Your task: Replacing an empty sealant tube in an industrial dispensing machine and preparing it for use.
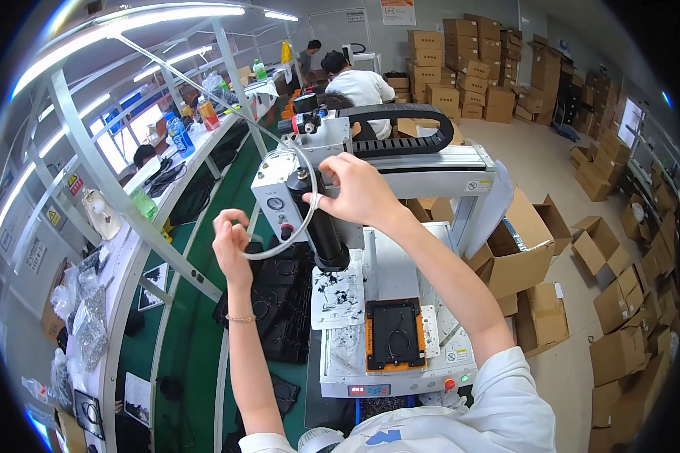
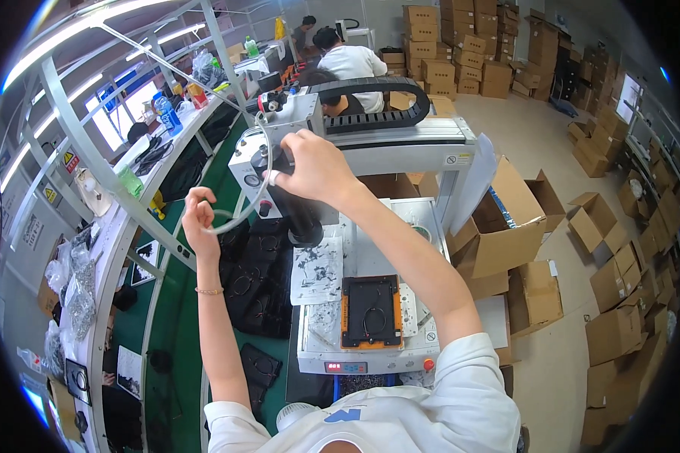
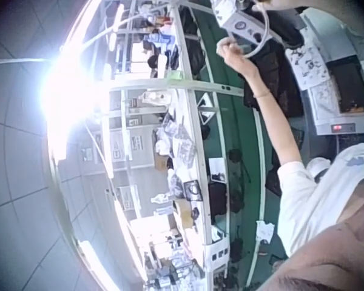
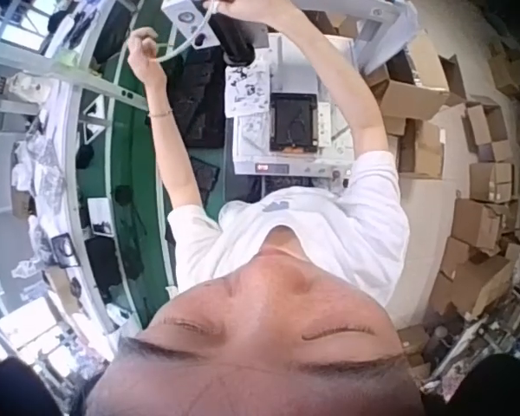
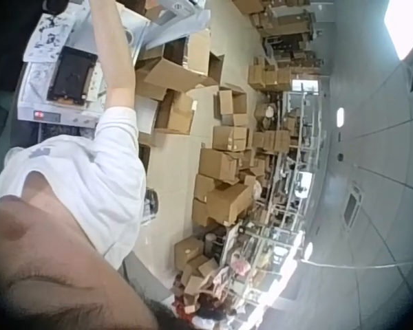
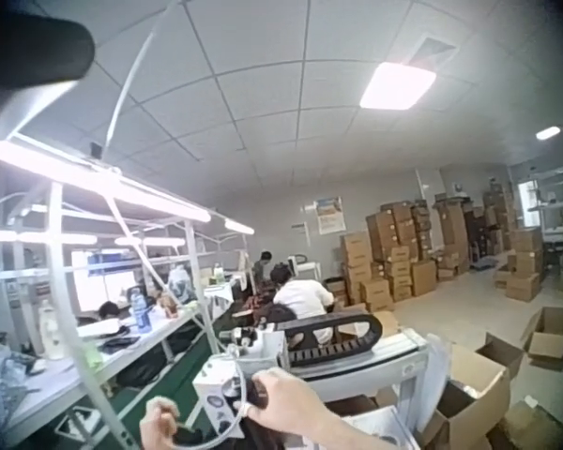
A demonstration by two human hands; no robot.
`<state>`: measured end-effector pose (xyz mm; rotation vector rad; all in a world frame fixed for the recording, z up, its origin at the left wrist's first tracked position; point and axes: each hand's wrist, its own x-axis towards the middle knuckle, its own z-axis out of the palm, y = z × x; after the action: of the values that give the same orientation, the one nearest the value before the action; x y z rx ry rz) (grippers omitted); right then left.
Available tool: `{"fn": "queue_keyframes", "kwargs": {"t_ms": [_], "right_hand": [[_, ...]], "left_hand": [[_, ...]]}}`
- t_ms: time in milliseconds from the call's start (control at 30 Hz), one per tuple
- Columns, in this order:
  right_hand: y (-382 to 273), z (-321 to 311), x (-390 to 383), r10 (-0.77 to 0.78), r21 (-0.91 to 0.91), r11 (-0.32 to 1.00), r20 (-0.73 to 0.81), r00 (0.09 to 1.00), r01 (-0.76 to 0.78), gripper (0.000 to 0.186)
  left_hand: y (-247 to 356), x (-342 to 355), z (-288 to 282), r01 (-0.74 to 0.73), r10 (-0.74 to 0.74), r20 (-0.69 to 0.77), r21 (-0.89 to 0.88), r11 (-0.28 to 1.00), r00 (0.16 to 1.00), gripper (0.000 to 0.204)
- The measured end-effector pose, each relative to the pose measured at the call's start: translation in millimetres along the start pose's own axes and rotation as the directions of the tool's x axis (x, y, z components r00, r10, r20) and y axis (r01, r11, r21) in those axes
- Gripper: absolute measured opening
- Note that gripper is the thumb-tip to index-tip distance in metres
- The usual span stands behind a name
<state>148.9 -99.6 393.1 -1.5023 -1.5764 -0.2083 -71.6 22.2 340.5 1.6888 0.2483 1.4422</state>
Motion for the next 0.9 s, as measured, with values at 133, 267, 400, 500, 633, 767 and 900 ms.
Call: {"fn": "queue_keyframes", "kwargs": {"t_ms": [133, 267, 400, 500, 633, 767, 900], "right_hand": [[-26.1, 6.2, 27.8, 0.132, -0.402, 0.913, 0.126, 0.983, -0.071, 0.073], [-39.3, 2.8, 54.2, 0.277, -0.565, 0.824, 0.342, 0.898, -0.039, 0.069], [-31.1, 17.1, 66.5, 0.233, -0.614, 0.785, 0.415, 0.88, 0.082, 0.063], [-17.4, 16.8, 70.6, 0.141, -0.531, 0.831, 0.491, 0.86, 0.167, 0.065], [-4.2, 7.6, 74.9, -0.047, -0.236, 0.946, 0.579, 0.814, 0.222, 0.075], [-41.8, 8.8, 81.5, 0.279, -0.618, 0.77, 0.549, 0.788, 0.158, 0.078], [-28.7, -1.0, 94.6, 0.144, -0.478, 0.831, 0.679, 0.72, 0.285, 0.073]], "left_hand": [[-28.0, -16.5, -26.6, -0.08, 0.231, -0.12, 0.709, 0.7, 0.965, 0.03], [-23.5, -62.2, 14.4, -0.181, 0.467, -0.202, 0.736, 0.652, 0.861, 0.014], [-1.3, -69.8, 48.7, -0.642, 0.573, 0.379, 0.67, 0.372, 0.727, 0.021], [14.3, -45.8, 67.1, -0.586, 0.534, 0.377, 0.754, 0.297, 0.757, 0.029], [25.3, -13.4, 62.8, -0.455, 0.481, 0.24, 0.796, 0.4, 0.843, 0.023], [31.2, -2.3, 44.3, -0.445, 0.48, 0.262, 0.836, 0.32, 0.837, 0.023], [42.6, 9.2, 47.6, -0.41, 0.448, 0.268, 0.875, 0.258, 0.853, 0.021]]}}
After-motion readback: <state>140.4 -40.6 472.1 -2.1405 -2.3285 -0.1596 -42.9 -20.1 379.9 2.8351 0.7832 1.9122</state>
